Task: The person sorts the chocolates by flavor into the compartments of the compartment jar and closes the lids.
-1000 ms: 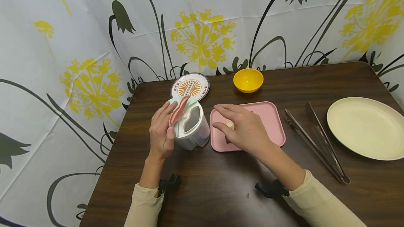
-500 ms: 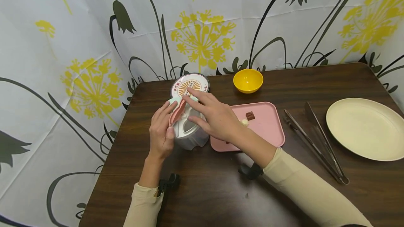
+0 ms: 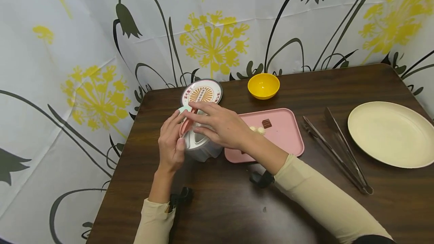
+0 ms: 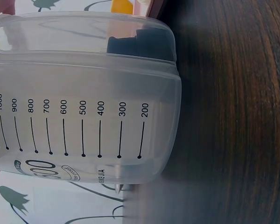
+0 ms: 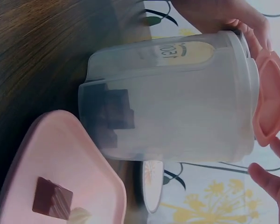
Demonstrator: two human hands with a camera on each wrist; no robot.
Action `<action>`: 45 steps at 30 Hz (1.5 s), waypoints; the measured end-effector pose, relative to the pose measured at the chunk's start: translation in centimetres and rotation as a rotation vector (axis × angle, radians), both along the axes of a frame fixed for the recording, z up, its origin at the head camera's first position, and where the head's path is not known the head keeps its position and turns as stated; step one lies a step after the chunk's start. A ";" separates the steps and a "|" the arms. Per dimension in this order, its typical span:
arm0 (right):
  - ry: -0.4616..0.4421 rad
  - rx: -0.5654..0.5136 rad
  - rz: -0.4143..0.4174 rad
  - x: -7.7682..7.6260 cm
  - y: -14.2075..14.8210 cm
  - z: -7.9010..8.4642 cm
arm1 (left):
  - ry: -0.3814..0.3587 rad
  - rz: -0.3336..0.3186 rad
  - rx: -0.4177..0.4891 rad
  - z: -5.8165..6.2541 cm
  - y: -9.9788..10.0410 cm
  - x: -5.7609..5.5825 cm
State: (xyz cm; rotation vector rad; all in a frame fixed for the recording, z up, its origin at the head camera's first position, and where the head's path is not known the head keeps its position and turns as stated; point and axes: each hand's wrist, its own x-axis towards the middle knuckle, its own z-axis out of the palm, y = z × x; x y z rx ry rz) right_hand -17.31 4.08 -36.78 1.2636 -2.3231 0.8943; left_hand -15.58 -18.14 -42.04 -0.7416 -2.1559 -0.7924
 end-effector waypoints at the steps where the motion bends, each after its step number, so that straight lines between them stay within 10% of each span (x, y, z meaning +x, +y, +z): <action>1: 0.001 -0.009 -0.002 0.0 0.0 -0.1 | -0.001 0.000 0.000 0.0 0.0 0.1; 16: -0.029 -0.286 0.003 -0.4 0.5 -1.1 | 0.006 -0.023 0.008 -0.1 0.0 -0.1; 45: -0.078 -0.231 0.046 0.1 2.6 -3.1 | -0.030 -0.047 -0.038 -0.1 -0.5 -0.1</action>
